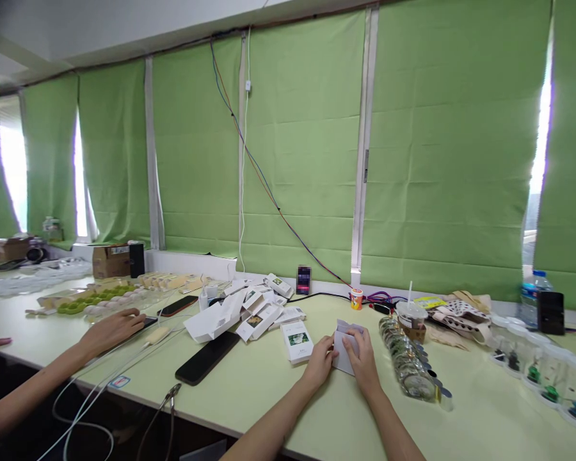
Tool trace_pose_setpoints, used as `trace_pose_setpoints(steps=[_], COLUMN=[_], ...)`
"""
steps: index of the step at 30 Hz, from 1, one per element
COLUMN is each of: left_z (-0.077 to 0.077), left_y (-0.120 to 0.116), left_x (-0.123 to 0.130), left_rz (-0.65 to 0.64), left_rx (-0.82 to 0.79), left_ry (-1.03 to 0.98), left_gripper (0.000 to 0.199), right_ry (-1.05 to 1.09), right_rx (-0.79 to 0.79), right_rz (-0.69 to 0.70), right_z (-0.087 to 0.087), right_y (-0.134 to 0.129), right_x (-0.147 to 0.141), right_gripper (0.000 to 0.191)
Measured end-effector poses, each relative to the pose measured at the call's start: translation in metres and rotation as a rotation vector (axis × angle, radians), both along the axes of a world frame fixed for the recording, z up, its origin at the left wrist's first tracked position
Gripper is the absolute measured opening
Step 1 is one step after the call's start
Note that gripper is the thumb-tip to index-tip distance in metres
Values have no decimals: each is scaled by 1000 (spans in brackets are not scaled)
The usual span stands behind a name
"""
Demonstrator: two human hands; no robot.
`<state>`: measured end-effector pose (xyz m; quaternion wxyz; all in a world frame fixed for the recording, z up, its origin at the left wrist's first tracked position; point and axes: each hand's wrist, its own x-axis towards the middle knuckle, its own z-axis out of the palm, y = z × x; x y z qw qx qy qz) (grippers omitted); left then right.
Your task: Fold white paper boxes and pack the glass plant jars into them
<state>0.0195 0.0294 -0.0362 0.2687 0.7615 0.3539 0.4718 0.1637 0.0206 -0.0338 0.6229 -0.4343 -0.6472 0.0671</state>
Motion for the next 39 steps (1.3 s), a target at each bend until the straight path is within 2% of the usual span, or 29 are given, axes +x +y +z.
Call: trace_pose_setpoints(steps=[4, 6, 8, 10, 12, 14, 15, 16, 18, 20, 24, 26, 29, 31, 33, 36, 39], left_z=[2, 7, 16, 25, 32, 35, 34, 33, 28, 23, 19, 21, 26, 29, 31, 32, 31], left_y=[-5, -10, -12, -9, -1, 10, 15, 20, 25, 26, 18, 12, 5, 2, 1, 2, 5], left_x=[0, -1, -5, -14, -27, -40, -46, -51, -56, -55, -46, -42, -40, -40, -40, -43, -48], left_rz=[14, 32, 132, 353, 659, 934, 1016, 1043, 1015, 934, 746, 704, 750, 792, 809, 786, 747], left_rx=[27, 75, 152, 220, 192, -4, -144, -230, -334, -360, -354, -340, -334, -336, -340, -348, -359], left_ry=[-55, -119, -164, -197, -238, -247, -203, -170, -84, -5, 129, 223, 358, 399, 417, 361, 278], left_gripper=[58, 56, 49, 43, 43, 51, 57, 63, 73, 78, 85, 89, 92, 88, 80, 69, 55], right_ry=[-35, -67, -90, -99, -98, -85, -70, -47, 13, 75, 124, 69, -117, -253, -365, -500, -554], right_rx=[-14, -8, 2, 1, -6, 4, 15, 24, 23, -2, -69, -115, -138, -137, -168, -253, -294], right_rz=[-12, 6, 11, -14, -75, -165, -214, -262, -341, -380, -350, -370, -470, -473, -384, -273, -302], right_z=[0, 0, 1, 1, 0, -2, -3, -5, -8, -12, -23, -27, -26, -21, -14, -8, -9], right_y=[0, -2, -4, -5, -5, -3, -1, 1, 5, 11, 23, 25, 20, 12, 4, -3, -4], right_x=[0, -1, -2, -3, -3, -2, 0, 1, 4, 7, 9, 9, 7, 5, 0, -6, -6], right_gripper=[30, 31, 31, 31, 31, 32, 33, 34, 38, 42, 50, 51, 45, 38, 32, 35, 38])
